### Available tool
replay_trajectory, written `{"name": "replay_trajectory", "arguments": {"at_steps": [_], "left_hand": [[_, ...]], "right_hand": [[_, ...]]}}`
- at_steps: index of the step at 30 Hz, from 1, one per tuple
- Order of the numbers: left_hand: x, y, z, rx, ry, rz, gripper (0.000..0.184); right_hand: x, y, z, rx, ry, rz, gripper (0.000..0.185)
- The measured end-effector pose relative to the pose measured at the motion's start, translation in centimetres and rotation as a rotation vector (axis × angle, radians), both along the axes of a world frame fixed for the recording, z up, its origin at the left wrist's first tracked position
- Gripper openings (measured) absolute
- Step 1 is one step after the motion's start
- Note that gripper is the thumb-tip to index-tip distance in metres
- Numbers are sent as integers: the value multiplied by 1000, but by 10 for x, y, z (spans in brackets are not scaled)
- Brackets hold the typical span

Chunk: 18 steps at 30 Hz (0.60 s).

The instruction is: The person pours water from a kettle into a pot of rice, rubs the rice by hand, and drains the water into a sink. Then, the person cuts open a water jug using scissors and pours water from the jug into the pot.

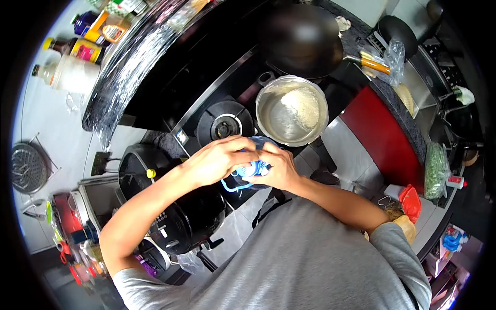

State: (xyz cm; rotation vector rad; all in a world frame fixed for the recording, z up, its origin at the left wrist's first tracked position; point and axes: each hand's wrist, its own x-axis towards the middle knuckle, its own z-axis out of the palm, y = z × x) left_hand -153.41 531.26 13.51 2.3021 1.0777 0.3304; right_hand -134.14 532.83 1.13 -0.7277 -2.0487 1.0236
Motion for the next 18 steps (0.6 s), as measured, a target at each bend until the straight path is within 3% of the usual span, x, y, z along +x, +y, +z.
{"name": "replay_trajectory", "arguments": {"at_steps": [5,7,12,14,15,18], "left_hand": [[-5,2,-4,31,-23,-89,21],[-6,1,-5,62,14,-117,30],[-4,0,-20,202,104,-208,23],[-2,0,-27,564,81,-224,15],[-2,0,-29,603,92,-228,15],[-5,-4,-29,489,230,-235,27]], "right_hand": [[1,-1,3,8,-16,3,57],[-1,0,4,39,-4,0,57],[1,-1,0,72,-27,-6,58],[0,-1,-2,88,-18,-9,58],[-2,-1,-3,100,-4,-13,58],[-2,0,-5,127,3,-5,55]]}}
